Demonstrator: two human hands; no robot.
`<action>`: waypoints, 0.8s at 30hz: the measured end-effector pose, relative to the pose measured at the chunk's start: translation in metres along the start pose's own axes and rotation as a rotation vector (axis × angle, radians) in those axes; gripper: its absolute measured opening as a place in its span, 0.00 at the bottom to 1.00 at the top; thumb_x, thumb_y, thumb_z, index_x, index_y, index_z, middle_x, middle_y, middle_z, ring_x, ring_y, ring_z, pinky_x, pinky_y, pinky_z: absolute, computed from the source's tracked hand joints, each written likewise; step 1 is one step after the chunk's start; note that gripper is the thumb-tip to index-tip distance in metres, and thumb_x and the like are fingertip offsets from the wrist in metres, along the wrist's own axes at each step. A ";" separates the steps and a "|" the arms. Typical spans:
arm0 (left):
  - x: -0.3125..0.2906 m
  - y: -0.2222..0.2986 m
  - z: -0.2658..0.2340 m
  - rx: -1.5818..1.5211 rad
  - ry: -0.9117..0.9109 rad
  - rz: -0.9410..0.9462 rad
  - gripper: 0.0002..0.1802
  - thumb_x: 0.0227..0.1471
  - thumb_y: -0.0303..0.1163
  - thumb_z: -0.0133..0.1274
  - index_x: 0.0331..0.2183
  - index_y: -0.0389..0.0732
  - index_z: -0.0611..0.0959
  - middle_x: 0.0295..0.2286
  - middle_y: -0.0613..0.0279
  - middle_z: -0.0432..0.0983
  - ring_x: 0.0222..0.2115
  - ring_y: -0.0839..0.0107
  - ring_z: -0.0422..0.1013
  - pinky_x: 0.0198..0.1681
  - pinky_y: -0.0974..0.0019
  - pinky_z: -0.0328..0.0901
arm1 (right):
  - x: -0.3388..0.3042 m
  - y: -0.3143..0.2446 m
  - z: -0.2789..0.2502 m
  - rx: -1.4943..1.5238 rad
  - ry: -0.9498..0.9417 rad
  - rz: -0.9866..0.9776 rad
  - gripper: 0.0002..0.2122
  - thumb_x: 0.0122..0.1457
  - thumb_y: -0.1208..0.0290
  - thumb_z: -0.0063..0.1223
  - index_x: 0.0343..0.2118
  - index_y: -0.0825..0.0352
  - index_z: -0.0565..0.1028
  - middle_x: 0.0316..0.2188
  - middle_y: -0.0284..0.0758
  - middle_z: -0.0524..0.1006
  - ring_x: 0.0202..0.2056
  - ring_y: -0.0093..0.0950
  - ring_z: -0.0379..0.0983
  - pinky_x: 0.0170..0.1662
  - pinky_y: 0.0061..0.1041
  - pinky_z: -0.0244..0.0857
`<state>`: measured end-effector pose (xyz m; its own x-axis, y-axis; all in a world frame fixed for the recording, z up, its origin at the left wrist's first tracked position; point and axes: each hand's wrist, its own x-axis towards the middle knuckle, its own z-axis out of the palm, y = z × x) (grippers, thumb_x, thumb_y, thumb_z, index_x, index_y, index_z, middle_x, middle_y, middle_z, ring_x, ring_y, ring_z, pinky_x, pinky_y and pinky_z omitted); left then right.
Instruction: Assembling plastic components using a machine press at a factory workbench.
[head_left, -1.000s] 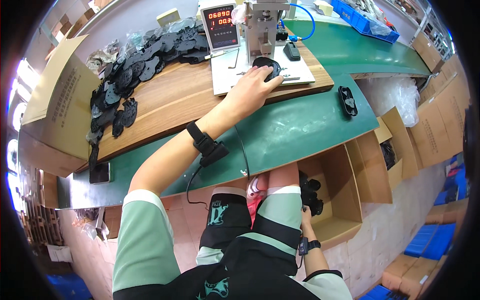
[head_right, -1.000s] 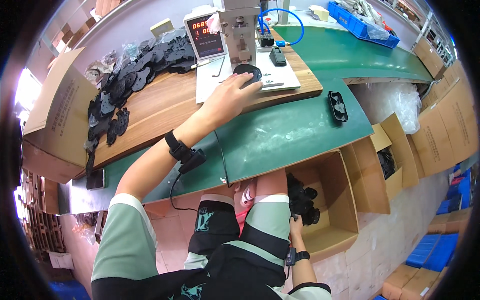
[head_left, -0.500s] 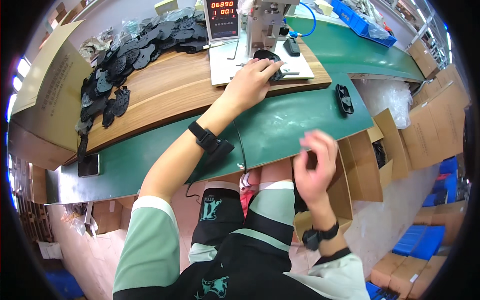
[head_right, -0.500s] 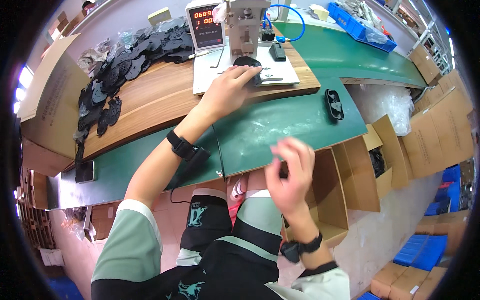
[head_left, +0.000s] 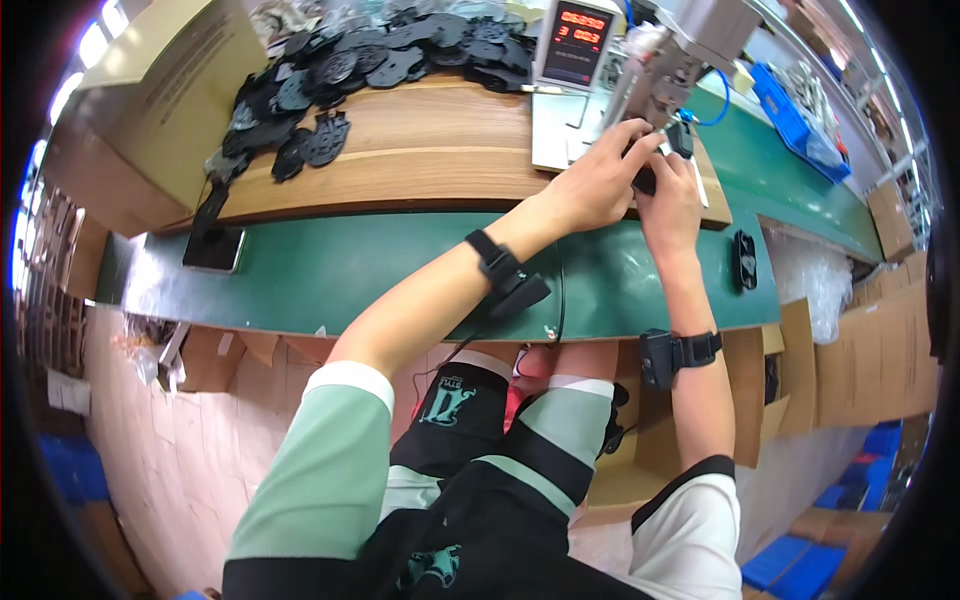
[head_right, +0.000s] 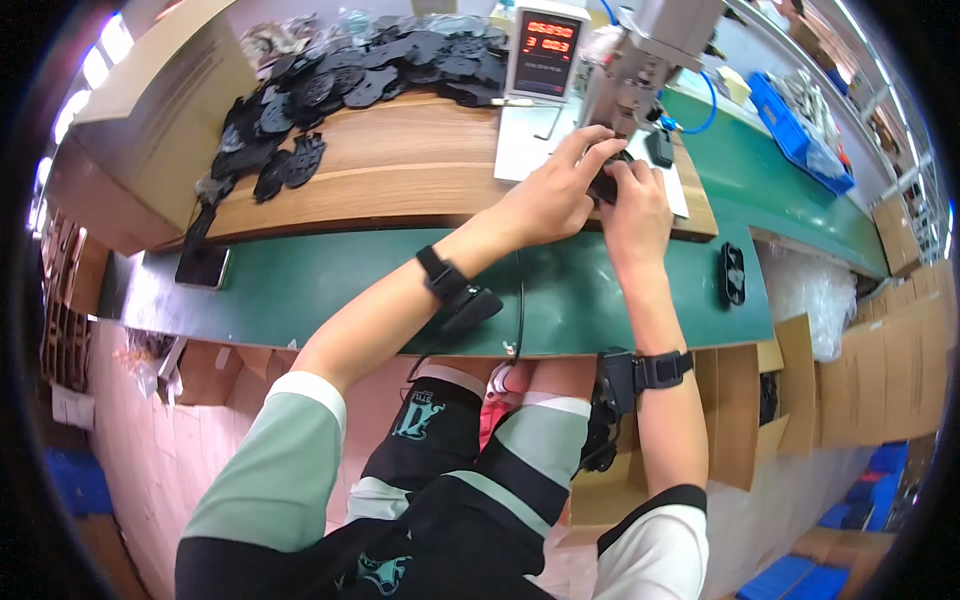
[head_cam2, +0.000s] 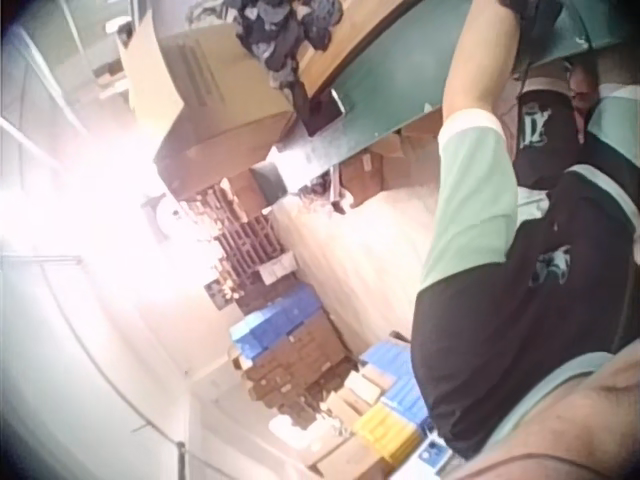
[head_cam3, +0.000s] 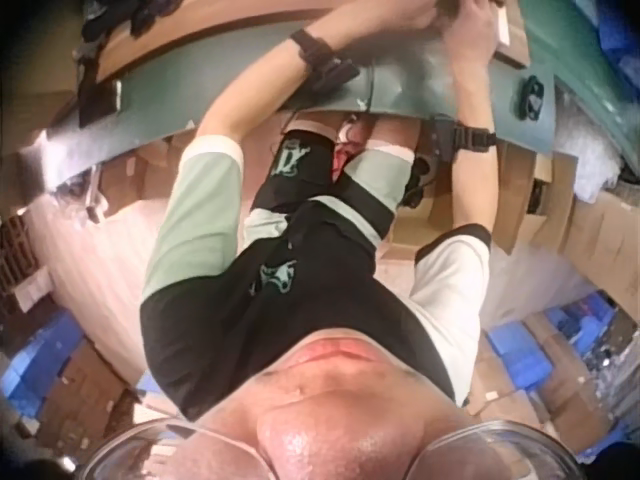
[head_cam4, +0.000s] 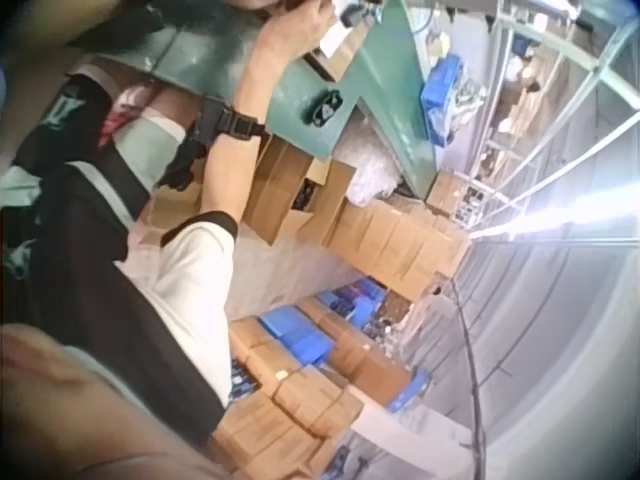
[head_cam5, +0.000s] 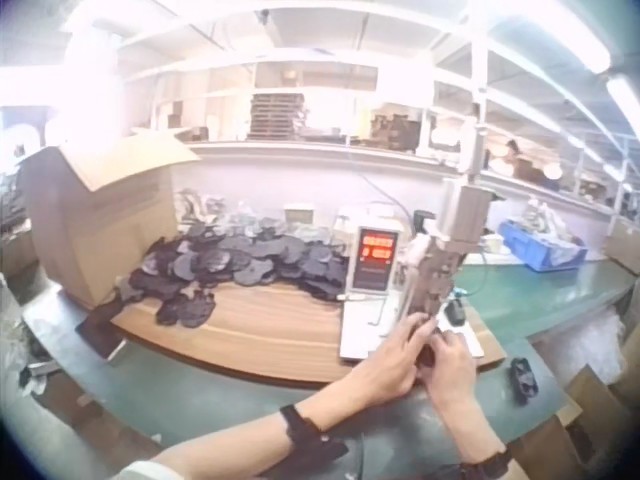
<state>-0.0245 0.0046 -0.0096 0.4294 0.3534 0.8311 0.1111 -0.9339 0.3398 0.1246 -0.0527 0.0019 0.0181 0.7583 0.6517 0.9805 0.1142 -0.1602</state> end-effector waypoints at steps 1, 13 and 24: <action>0.003 0.002 -0.014 0.077 0.043 0.044 0.41 0.41 0.14 0.53 0.60 0.40 0.69 0.56 0.40 0.63 0.57 0.38 0.65 0.62 0.48 0.63 | 0.002 0.008 -0.001 0.019 -0.014 -0.011 0.17 0.43 0.81 0.68 0.39 0.63 0.80 0.39 0.35 0.78 0.46 0.41 0.75 0.47 0.41 0.73; -0.129 -0.085 -0.222 1.311 -0.360 -0.760 0.32 0.58 0.44 0.52 0.56 0.29 0.73 0.52 0.38 0.74 0.56 0.45 0.68 0.63 0.40 0.53 | 0.007 0.005 -0.013 0.059 -0.033 -0.013 0.13 0.45 0.80 0.68 0.36 0.65 0.82 0.35 0.35 0.78 0.43 0.39 0.75 0.46 0.39 0.72; -0.124 -0.034 -0.205 0.798 -0.260 -0.549 0.30 0.57 0.35 0.60 0.58 0.37 0.71 0.47 0.46 0.73 0.51 0.46 0.69 0.56 0.50 0.65 | 0.009 0.005 -0.012 0.047 -0.058 0.001 0.12 0.47 0.79 0.67 0.36 0.63 0.82 0.35 0.35 0.78 0.43 0.38 0.76 0.46 0.39 0.73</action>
<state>-0.2654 0.0031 -0.0342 0.3101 0.8127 0.4933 0.8806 -0.4411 0.1732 0.1322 -0.0530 0.0154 0.0065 0.7939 0.6080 0.9703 0.1421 -0.1959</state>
